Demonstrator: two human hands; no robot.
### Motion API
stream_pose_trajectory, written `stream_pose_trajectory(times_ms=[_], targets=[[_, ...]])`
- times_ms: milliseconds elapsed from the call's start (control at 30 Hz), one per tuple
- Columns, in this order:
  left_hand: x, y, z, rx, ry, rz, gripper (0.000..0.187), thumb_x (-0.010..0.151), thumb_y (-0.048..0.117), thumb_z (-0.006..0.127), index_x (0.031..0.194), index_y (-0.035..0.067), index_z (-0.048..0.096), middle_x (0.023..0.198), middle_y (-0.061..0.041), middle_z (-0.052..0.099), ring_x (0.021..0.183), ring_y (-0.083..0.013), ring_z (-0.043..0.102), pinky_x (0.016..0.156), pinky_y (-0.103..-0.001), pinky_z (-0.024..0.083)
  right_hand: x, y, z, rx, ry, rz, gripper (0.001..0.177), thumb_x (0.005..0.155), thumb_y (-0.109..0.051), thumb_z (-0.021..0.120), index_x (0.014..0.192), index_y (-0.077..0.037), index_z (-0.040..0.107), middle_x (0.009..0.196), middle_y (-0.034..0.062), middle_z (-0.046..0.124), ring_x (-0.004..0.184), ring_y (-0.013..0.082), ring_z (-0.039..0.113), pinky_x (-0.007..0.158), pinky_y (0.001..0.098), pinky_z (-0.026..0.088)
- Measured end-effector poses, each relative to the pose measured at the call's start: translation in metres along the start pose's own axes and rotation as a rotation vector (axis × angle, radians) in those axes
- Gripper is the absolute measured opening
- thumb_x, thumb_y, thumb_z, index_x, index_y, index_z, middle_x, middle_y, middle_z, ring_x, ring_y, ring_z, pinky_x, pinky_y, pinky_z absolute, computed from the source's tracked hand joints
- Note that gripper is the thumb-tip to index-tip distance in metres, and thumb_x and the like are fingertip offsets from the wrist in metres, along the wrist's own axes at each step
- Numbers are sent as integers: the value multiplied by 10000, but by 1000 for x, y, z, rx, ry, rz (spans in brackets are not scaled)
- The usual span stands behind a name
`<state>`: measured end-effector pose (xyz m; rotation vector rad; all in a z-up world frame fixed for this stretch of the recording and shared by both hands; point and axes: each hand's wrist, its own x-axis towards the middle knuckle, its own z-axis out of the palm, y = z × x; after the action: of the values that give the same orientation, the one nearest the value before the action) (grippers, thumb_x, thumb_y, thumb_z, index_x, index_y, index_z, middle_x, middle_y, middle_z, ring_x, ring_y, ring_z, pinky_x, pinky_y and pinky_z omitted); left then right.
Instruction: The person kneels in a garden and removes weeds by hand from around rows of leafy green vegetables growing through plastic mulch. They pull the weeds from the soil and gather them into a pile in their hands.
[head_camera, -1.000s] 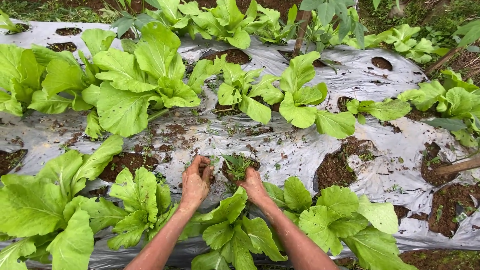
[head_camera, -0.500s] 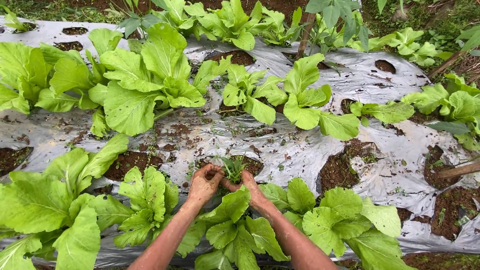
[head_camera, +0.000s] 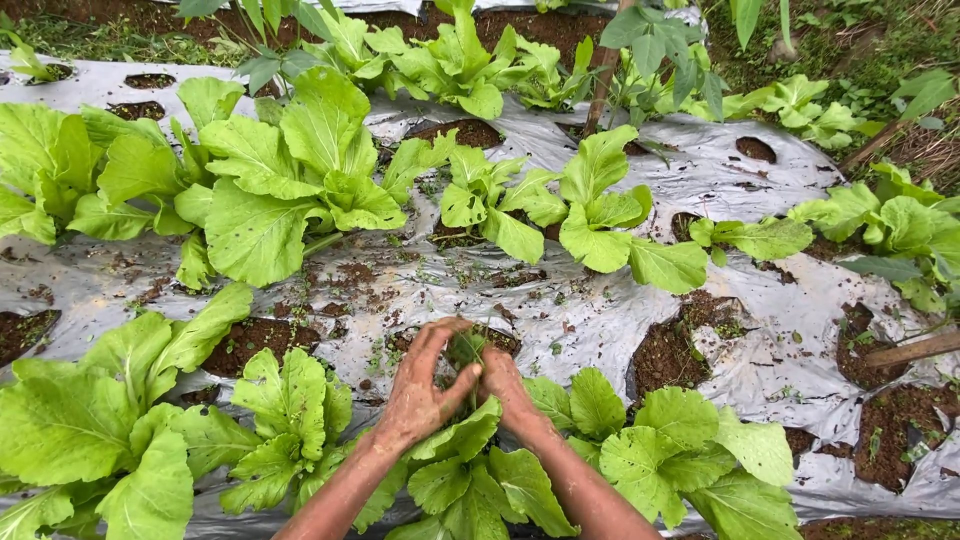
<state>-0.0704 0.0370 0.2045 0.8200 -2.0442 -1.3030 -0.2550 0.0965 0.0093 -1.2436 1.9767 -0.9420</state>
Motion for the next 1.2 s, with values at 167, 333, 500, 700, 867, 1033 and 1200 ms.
stream_pose_trajectory(times_ms=[167, 333, 500, 700, 867, 1033, 1200], targets=[[4, 3, 2, 332, -371, 368, 701, 927, 655, 474, 1492, 241, 487, 1647, -104, 267, 1524, -337, 215, 1226, -585, 82, 7, -11, -18, 93, -104, 63, 703, 840, -64, 676, 1457, -46, 341, 1364, 214, 421, 1310, 378, 426, 1092, 499, 387], [3, -10, 4, 300, -442, -32, 860, 834, 753, 429, 1556, 292, 347, 1635, -95, 272, 1496, -300, 276, 1219, -552, 185, -4, -17, -24, 198, -229, 147, 829, 817, -13, 645, 1518, -76, 206, 1502, 182, 250, 1416, 340, 287, 1173, 468, 285], [8, -17, 3, 245, -407, -174, 867, 803, 763, 480, 1557, 356, 350, 1636, -73, 327, 1537, -284, 224, 1236, -504, 196, -2, -31, -31, 302, -349, 207, 964, 795, 38, 615, 1578, -102, 71, 1639, 155, 78, 1522, 305, 148, 1255, 439, 183], [9, -28, 5, 212, -443, -187, 1145, 600, 931, 352, 1582, 351, 252, 1667, -70, 261, 1537, -295, 233, 1233, -572, 212, -29, -104, -54, 385, -358, 489, 891, 922, -337, 622, 1606, -133, 88, 1702, 104, -11, 1576, 289, 120, 1292, 503, 135], [8, -27, 8, 144, -356, -201, 1124, 722, 369, 929, 1586, 330, 211, 1640, -134, 243, 1520, -368, 219, 1229, -569, 178, -37, -130, -63, 1066, -264, 472, 170, 808, -42, 547, 961, -79, 609, 924, 118, 655, 799, 295, 637, 653, 381, 551], [11, -39, 7, 107, -267, -249, 961, 712, 291, 920, 1517, 326, 395, 1546, -71, 461, 1427, -286, 395, 1177, -537, 312, -40, -129, -80, 402, -308, 481, 486, 865, -378, 549, 1262, -154, 383, 1466, 112, 363, 1344, 272, 391, 1165, 466, 325], [16, -89, 16, 134, -129, -50, 859, 705, 294, 934, 1442, 227, 498, 1452, -122, 562, 1332, -313, 536, 1154, -526, 394, -55, -147, -99, -207, -319, 312, 678, 991, -440, 441, 1586, -220, 202, 1636, 146, 226, 1493, 320, 284, 1236, 577, 255]])
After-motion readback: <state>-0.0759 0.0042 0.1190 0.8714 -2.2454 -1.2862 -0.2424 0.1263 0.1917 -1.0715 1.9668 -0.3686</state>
